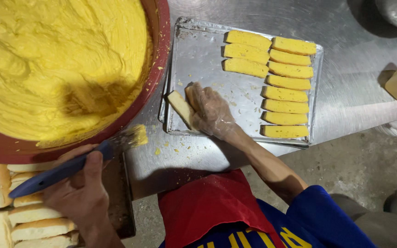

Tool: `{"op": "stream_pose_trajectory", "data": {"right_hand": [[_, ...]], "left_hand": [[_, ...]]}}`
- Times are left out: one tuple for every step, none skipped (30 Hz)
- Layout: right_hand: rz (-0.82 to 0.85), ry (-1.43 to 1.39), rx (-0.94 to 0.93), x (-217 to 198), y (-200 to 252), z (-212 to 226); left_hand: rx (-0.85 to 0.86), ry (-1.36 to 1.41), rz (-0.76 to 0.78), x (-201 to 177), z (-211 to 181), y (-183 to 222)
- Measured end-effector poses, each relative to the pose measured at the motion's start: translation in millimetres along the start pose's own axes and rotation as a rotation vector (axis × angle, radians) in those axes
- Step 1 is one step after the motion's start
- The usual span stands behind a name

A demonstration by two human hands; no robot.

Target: The person brushes a yellow spread onto slices of bread using a brush and arranges them onto a metal tray.

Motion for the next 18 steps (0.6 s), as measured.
{"op": "stream_pose_trajectory", "data": {"right_hand": [[-0.100,0.023,-0.033,-0.6,-0.7,-2.5],[-0.197,0.044,-0.072,-0.7,-0.5,-2.8],[-0.192,0.044,-0.079,0.8,0.1,-4.4],[-0.152,-0.001,-0.029,0.7,-0.7,-9.4],[-0.111,-0.045,0.021,0.5,-1.4,-14.6],[-0.105,-0.044,0.010,1.4,-1.4,-17.5],[-0.153,-0.037,0.000,1.9,-0.8,-20.1],[-0.195,-0.033,-0.029,2.3,-3.0,-21.4],[-0.201,-0.099,-0.023,1.0,-3.0,-27.2],[-0.196,-0.167,-0.029,-0.1,-3.8,-32.2],[-0.212,-0.261,-0.024,-5.1,-3.1,-40.8],[-0.223,-0.358,-0.016,-7.8,-2.8,-47.2],[-0.067,-0.562,0.241,-6.0,-0.9,-61.1],[-0.060,-0.887,0.398,-6.2,2.9,-69.8],[-0.063,-0.533,0.431,-19.2,3.8,-77.6],[-0.060,-1.342,0.088,-23.4,2.6,-68.8],[-0.044,-1.453,0.150,-25.6,8.5,-68.0],[-0.034,-1.561,0.222,-34.3,19.2,-69.3]], "left_hand": [[-0.078,0.077,-0.067,-6.6,1.4,1.1],[-0.080,0.072,-0.073,-12.5,1.4,0.4],[-0.089,0.079,-0.098,-19.6,1.4,-1.2],[-0.094,0.087,-0.123,-25.5,1.5,-3.9],[-0.093,0.082,-0.130,-30.6,2.0,-8.0],[-0.082,0.136,-0.159,-35.6,2.2,-12.4],[-0.069,0.189,-0.189,-41.2,2.4,-18.0],[-0.066,0.171,-0.214,-48.9,1.0,-23.2],[-0.097,0.132,-0.160,-55.6,0.6,-30.3],[-0.130,0.083,-0.119,-65.1,-1.3,-36.5],[-0.128,0.055,-0.157,-75.8,-4.1,-43.4],[-0.102,-0.062,-0.054,-81.9,-8.1,-53.1],[-0.081,-0.179,0.048,-87.9,-11.6,-64.5],[-0.083,-0.205,0.017,-97.9,-13.5,-78.7],[0.016,-0.292,0.104,-104.2,-17.5,-94.2],[0.113,-0.373,0.198,-106.8,-19.2,-109.3],[0.109,-0.395,0.173,-110.5,-17.8,-122.4],[0.098,-0.282,0.235,-109.1,-14.5,-133.8]]}}
Point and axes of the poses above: each hand's wrist, its own y-axis away from the middle knuckle, its own x-axis out of the palm, z = x × y, the point moved 3 cm from there along -y, towards the middle knuckle, and after that the axes turned 13 degrees about x, right-handed, at the moved point
